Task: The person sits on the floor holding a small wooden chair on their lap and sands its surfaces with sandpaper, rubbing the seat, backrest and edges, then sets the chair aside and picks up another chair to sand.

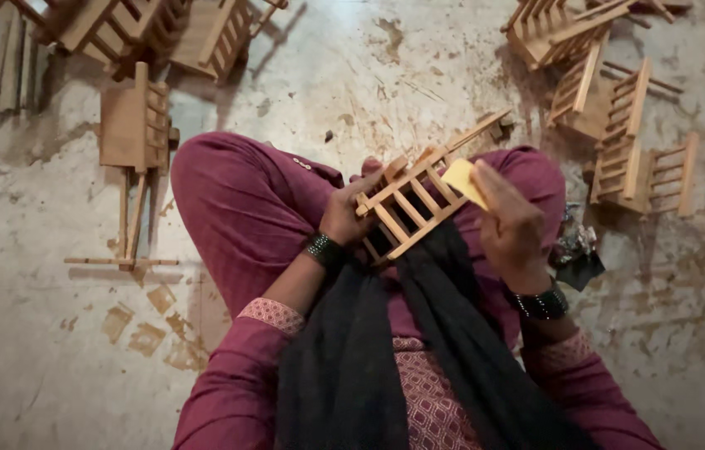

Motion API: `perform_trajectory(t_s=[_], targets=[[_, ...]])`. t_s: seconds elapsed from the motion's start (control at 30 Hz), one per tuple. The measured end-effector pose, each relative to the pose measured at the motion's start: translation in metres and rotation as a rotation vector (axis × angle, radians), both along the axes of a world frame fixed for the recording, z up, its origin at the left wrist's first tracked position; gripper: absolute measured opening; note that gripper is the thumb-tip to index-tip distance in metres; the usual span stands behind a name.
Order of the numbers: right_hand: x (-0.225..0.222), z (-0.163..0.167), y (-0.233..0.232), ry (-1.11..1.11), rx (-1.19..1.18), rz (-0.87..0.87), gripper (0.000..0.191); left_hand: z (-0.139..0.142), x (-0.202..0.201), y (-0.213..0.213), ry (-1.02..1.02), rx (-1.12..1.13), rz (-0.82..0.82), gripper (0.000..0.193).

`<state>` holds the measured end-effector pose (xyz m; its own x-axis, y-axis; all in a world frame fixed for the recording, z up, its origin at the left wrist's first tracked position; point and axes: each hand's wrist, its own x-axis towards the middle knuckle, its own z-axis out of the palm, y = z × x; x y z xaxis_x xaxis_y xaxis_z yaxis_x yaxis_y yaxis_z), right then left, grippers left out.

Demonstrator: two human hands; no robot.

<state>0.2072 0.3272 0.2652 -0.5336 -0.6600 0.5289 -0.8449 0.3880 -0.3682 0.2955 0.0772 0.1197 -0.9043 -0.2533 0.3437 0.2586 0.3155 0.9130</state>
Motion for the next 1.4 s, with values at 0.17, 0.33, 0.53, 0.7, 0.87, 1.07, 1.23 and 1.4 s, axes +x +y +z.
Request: perform_trajectory(t_s=[0.17,0.33,0.53,0.7,0.87,1.07,1.23,1.4], targets=[[0.004,0.029,-0.031,0.119,0.256,-0.169,0.043,0.007,-0.001,0.001,-0.059,0.109,-0.01,0.062],[-0.002,0.025,-0.04,0.366,0.373,-0.103,0.033,0.016,0.003,0.003,-0.112,0.158,-0.085,0.063],[-0.023,0.021,-0.039,0.029,0.305,0.008,0.032,0.023,0.004,-0.001,0.019,-0.02,-0.047,0.07],[-0.022,0.04,-0.054,0.102,0.577,-0.101,0.034,0.014,0.002,-0.001,-0.059,0.003,-0.034,0.071],[0.054,0.021,-0.065,0.361,0.404,0.116,0.038,0.005,0.0,0.0,-0.005,0.09,-0.074,0.064],[0.015,0.033,-0.052,0.091,0.039,0.088,0.03,0.009,0.001,-0.001,-0.082,0.026,-0.003,0.063],[0.022,0.022,-0.079,0.042,0.187,0.106,0.026,-0.002,-0.004,0.001,-0.072,0.087,0.017,0.059],[0.085,0.019,-0.081,-0.131,0.175,0.43,0.031,-0.02,-0.006,-0.008,-0.018,0.086,-0.061,0.056]])
